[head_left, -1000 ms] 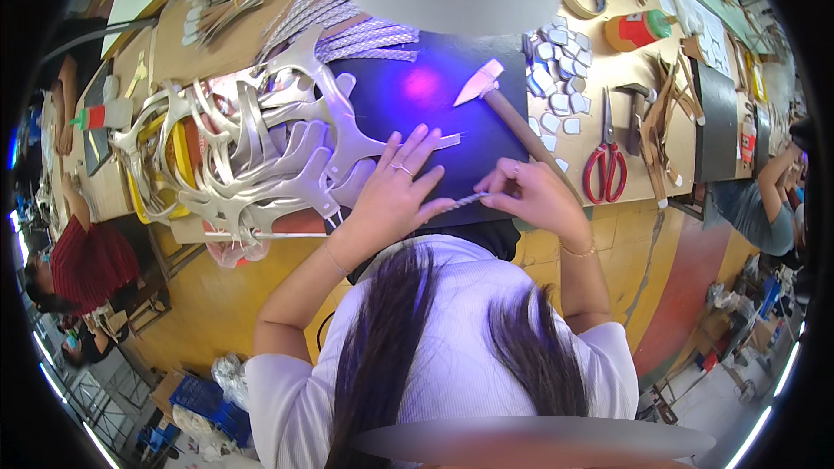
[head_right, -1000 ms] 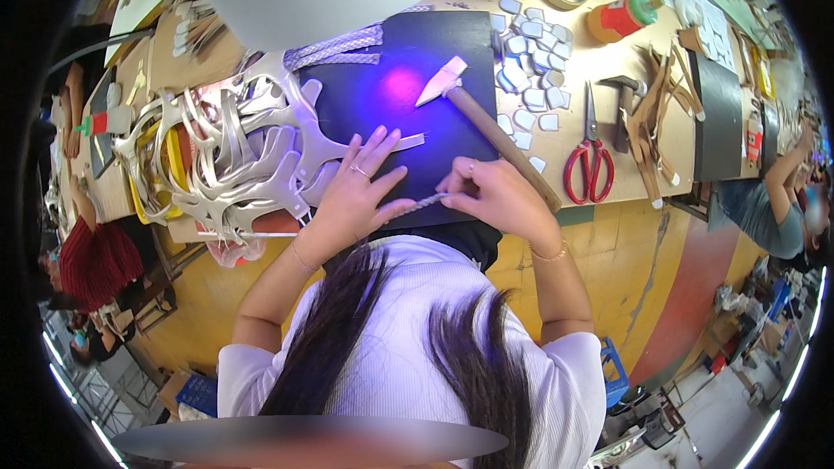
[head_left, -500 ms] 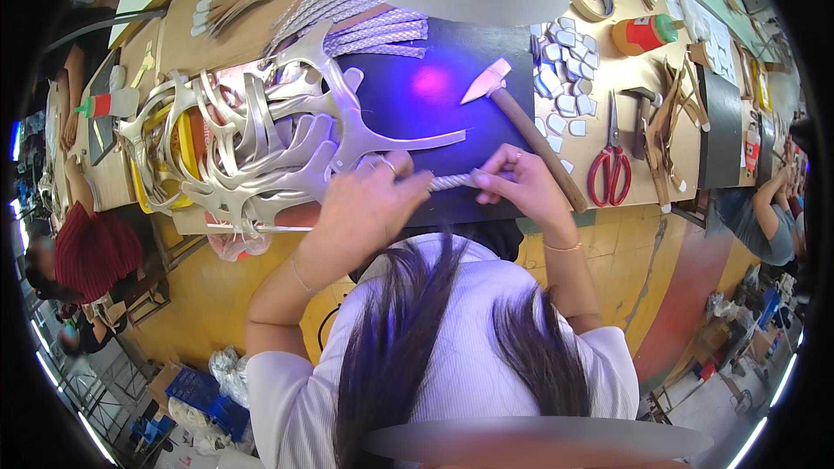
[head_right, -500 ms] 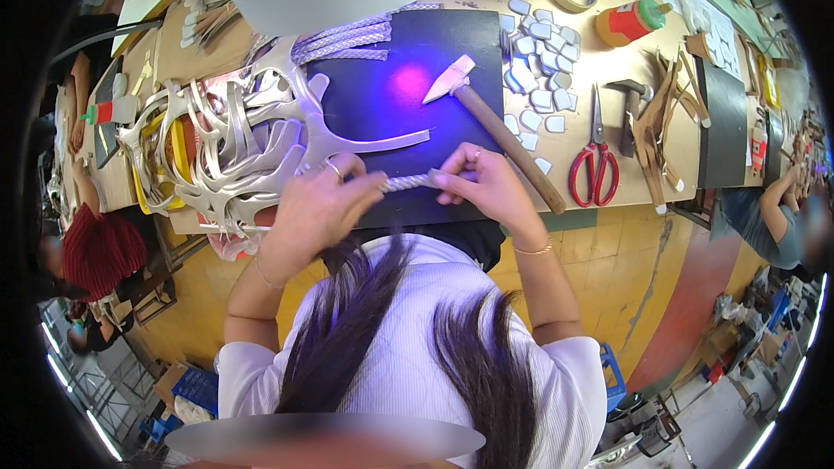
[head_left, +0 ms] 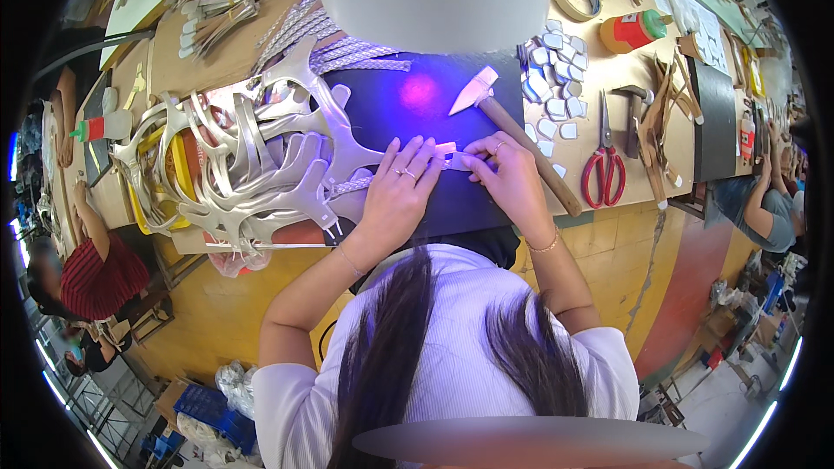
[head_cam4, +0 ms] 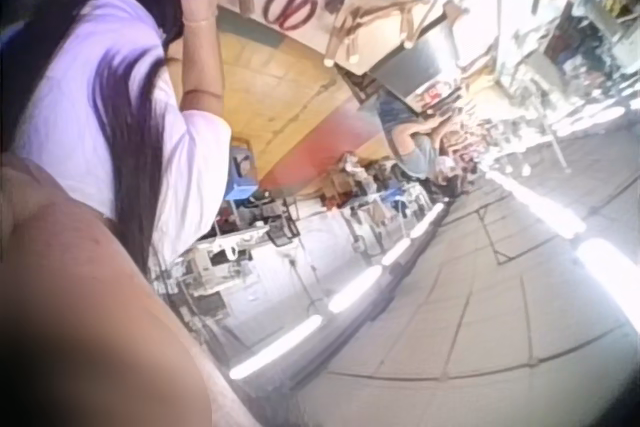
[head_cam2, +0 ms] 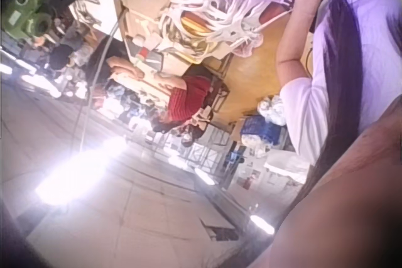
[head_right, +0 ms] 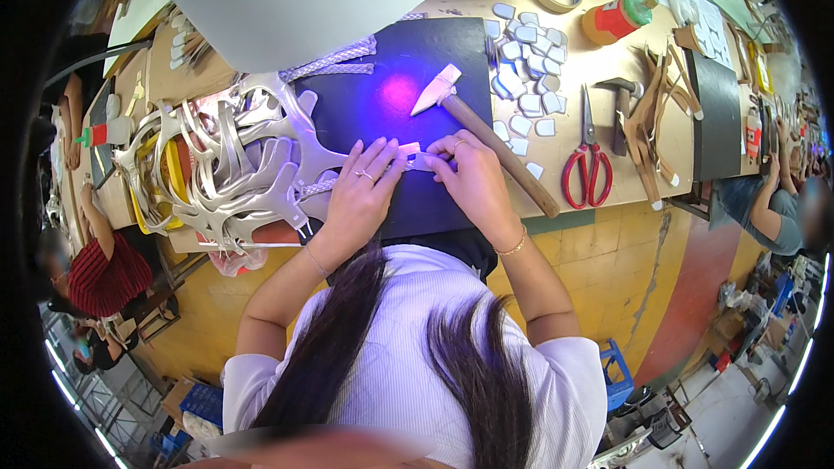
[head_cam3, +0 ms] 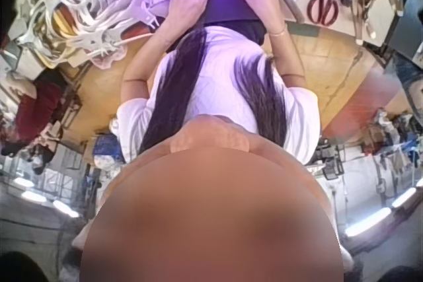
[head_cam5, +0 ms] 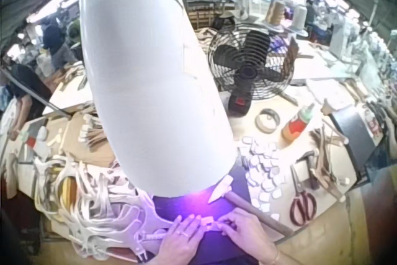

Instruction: The person assembles a decorative item by attaching small white pieces to a braided cord using a hammer and UV light. They repeatedly pick up pieces, position them on the cord, and tap them into place with a hammer. The person also uses scissors to trim excess material from the cord.

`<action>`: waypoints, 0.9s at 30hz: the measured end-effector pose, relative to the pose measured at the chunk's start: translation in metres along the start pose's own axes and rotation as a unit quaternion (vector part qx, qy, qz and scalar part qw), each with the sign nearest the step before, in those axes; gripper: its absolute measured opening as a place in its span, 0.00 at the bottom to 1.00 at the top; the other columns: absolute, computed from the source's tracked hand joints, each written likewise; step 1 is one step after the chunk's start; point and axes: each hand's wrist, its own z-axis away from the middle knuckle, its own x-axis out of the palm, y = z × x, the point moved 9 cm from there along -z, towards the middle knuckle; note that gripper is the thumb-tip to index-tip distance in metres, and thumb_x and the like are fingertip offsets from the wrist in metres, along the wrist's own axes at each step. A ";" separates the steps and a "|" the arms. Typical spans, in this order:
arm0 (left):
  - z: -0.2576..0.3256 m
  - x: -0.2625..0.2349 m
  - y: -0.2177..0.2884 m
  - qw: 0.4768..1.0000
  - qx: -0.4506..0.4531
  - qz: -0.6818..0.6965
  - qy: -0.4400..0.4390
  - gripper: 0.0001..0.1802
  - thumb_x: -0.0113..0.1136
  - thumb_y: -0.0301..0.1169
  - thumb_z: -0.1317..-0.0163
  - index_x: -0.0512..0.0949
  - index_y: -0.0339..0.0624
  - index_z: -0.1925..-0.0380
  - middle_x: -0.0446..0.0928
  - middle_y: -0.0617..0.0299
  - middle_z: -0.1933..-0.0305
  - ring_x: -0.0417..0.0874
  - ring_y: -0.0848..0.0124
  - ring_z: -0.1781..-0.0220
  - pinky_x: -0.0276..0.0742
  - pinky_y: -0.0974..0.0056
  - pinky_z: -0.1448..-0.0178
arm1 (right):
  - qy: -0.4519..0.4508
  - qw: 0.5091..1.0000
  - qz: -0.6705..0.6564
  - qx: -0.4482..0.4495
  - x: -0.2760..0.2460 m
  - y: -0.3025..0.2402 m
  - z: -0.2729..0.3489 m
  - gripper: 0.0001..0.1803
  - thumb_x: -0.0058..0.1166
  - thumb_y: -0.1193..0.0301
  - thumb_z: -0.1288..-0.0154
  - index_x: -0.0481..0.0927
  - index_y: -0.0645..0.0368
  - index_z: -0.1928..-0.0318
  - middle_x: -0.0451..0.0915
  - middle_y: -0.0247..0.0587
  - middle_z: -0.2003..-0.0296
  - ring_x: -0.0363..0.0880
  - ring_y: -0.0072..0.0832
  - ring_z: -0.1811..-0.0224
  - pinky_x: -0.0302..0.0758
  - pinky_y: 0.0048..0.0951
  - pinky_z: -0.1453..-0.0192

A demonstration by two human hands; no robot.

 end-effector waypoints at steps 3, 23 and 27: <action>0.003 0.001 0.001 1.000 -0.002 0.008 0.010 0.22 0.58 0.27 0.40 0.78 0.34 0.45 0.75 0.46 0.37 0.73 0.52 0.31 0.61 0.42 0.25 | -0.004 1.000 0.010 0.001 0.001 0.001 -0.003 0.07 0.64 0.76 0.36 0.82 0.67 0.60 0.79 0.38 0.67 0.85 0.24 0.72 0.79 0.25 0.68; 0.000 0.008 0.009 0.999 -0.015 0.006 0.031 0.20 0.65 0.25 0.44 0.80 0.35 0.49 0.77 0.52 0.42 0.76 0.56 0.37 0.63 0.40 0.27 | -0.059 0.971 0.093 -0.212 0.004 -0.029 0.009 0.05 0.67 0.75 0.43 0.85 0.57 0.65 0.80 0.37 0.67 0.82 0.32 0.67 0.78 0.32 0.62; 0.005 0.009 0.011 1.000 -0.023 0.011 0.013 0.21 0.65 0.25 0.43 0.79 0.35 0.48 0.76 0.51 0.40 0.75 0.56 0.35 0.62 0.39 0.26 | -0.117 0.979 -0.003 -0.170 -0.007 -0.026 0.028 0.06 0.68 0.77 0.44 0.84 0.58 0.65 0.80 0.36 0.67 0.82 0.30 0.66 0.78 0.30 0.61</action>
